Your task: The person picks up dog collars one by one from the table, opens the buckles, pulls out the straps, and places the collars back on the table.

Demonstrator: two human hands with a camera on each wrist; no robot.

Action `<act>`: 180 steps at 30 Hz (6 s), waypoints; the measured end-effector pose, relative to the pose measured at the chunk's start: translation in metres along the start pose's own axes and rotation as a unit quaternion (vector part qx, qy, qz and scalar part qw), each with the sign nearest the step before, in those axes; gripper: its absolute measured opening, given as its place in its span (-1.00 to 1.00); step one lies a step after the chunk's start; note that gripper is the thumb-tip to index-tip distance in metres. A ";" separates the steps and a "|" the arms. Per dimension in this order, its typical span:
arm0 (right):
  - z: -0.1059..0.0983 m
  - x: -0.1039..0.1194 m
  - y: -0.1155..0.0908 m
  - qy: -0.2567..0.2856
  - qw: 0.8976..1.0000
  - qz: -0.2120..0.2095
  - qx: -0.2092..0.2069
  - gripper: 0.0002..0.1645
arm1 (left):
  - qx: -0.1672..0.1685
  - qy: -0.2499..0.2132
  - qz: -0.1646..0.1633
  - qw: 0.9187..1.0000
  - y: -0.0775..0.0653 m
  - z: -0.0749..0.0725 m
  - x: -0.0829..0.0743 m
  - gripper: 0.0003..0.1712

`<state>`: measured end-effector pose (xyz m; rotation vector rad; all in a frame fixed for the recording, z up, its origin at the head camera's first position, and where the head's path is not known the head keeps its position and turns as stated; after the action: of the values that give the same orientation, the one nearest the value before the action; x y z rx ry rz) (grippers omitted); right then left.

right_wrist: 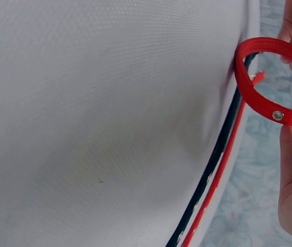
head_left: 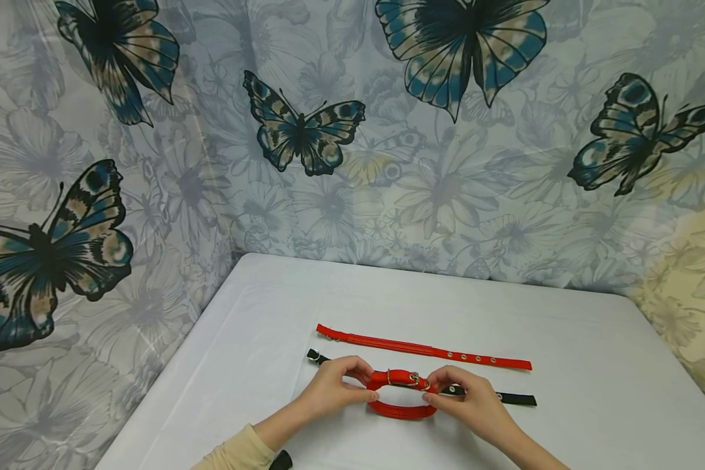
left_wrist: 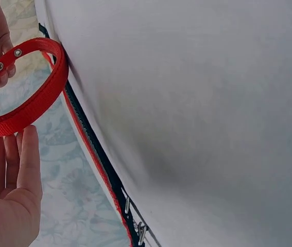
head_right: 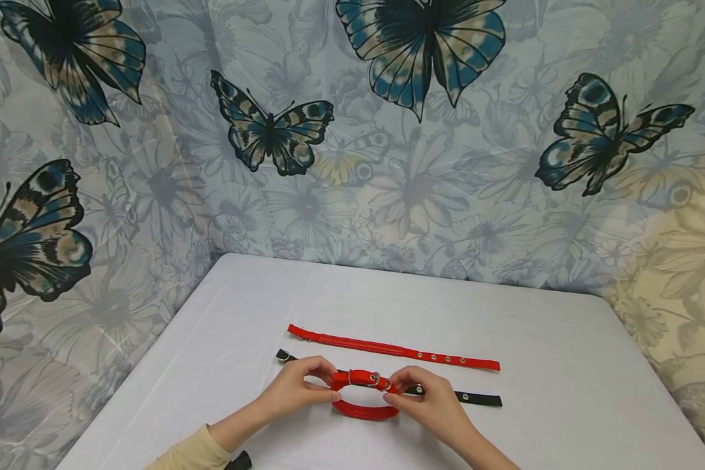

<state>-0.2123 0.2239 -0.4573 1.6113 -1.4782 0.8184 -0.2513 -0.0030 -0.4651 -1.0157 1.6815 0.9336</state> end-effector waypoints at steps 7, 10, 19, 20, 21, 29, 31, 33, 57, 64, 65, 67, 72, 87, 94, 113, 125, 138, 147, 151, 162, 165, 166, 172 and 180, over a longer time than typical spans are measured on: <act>0.001 0.000 0.001 -0.005 1.000 -0.002 0.000 -0.69 | 0.007 0.008 0.019 1.000 0.004 0.000 -0.006 -0.70; 0.001 0.000 0.001 -0.005 1.000 -0.001 0.000 -0.69 | 0.011 0.011 0.025 1.000 0.005 0.000 -0.009 -0.73; 0.002 0.003 0.003 0.003 1.000 0.000 0.001 -0.68 | 0.003 0.024 0.027 0.999 0.006 0.001 -0.011 -0.76; 0.002 0.004 0.003 0.007 1.000 -0.004 0.002 -0.67 | 0.003 0.027 0.029 0.999 0.007 0.002 -0.011 -0.76; 0.003 0.005 0.003 0.012 1.000 -0.009 0.002 -0.66 | 0.004 0.026 0.030 0.999 0.007 0.003 -0.012 -0.76; 0.005 0.016 0.005 0.039 0.999 -0.032 0.006 -0.65 | 0.008 0.024 0.036 0.999 0.004 0.004 -0.030 -0.78; 0.005 0.018 0.005 0.038 0.999 -0.034 0.005 -0.67 | 0.010 0.022 0.035 0.999 0.007 0.006 -0.019 -0.77; 0.006 0.018 0.006 0.037 0.999 -0.037 0.004 -0.70 | 0.011 0.015 0.039 0.999 0.007 0.006 -0.017 -0.76; 0.008 0.016 0.003 0.037 0.999 -0.036 0.013 -0.73 | 0.029 0.045 0.130 0.990 0.010 0.016 -0.032 -0.77; 0.009 0.017 0.003 0.016 0.999 -0.040 0.010 -0.73 | 0.025 0.059 0.137 0.989 0.008 0.016 -0.035 -0.83; 0.009 0.018 0.004 0.013 0.999 -0.045 0.009 -0.73 | 0.024 0.061 0.138 0.988 0.008 0.017 -0.036 -0.84; 0.009 0.021 0.005 0.008 0.998 -0.059 0.008 -0.72 | 0.023 0.064 0.141 0.988 0.008 0.017 -0.037 -0.85; 0.009 0.033 0.006 0.009 0.994 -0.109 0.009 -0.69 | 0.022 0.068 0.146 0.987 0.008 0.018 -0.038 -0.86; 0.013 0.050 0.008 -0.027 0.986 -0.166 0.015 -0.81 | 0.028 0.087 0.155 0.984 0.009 0.019 -0.042 -0.84; 0.013 0.046 0.006 -0.023 0.990 -0.139 -0.005 -0.78 | 0.017 0.077 0.153 0.985 0.008 0.019 -0.042 -0.81; 0.016 0.039 0.005 0.039 0.990 -0.128 -0.033 -0.79 | 0.002 0.033 0.103 0.994 0.013 0.018 -0.030 -0.84; 0.015 0.035 0.006 0.073 0.992 -0.106 -0.012 -0.79 | -0.001 0.027 0.109 0.994 0.013 0.019 -0.033 -0.86; 0.011 0.057 0.009 -0.026 0.982 -0.184 -0.024 -0.74 | 0.002 0.042 0.119 0.992 0.013 0.021 -0.036 -0.86; 0.013 0.058 0.013 -0.016 0.980 -0.196 -0.032 -0.77 | -0.006 0.044 0.104 0.994 0.017 0.017 -0.035 -0.86; 0.012 0.066 0.011 -0.006 0.980 -0.194 -0.044 -0.75 | -0.009 0.043 0.093 0.995 0.018 0.016 -0.034 -0.84; 0.015 0.049 0.009 0.038 0.983 -0.176 -0.042 -0.77 | -0.012 0.021 0.074 0.997 0.016 0.019 -0.029 -0.81; 0.015 0.047 0.010 0.057 0.983 -0.167 -0.040 -0.79 | -0.013 0.018 0.074 0.997 0.016 0.018 -0.029 -0.81; 0.015 0.047 0.010 0.063 0.983 -0.165 -0.039 -0.79 | -0.013 0.017 0.073 0.997 0.017 0.018 -0.029 -0.81; 0.015 0.041 0.013 0.113 0.984 -0.133 -0.033 -0.79 | -0.019 0.008 0.064 0.998 0.019 0.018 -0.025 -0.83; 0.012 0.031 0.016 0.130 0.990 -0.054 -0.029 -0.77 | -0.024 0.000 0.061 0.998 0.019 0.018 -0.021 -0.79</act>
<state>-0.2252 0.1984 -0.4343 1.4656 -1.2094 0.8784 -0.2579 0.0246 -0.4472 -0.9522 1.7436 1.0572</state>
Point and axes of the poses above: each hand's wrist, its own y-axis towards the middle knuckle, its own z-axis out of the palm, x = y × z, the point moved 7 cm from there along y, towards the middle knuckle, and after that the axes turned 10 degrees about -x, right-handed, at the moved point
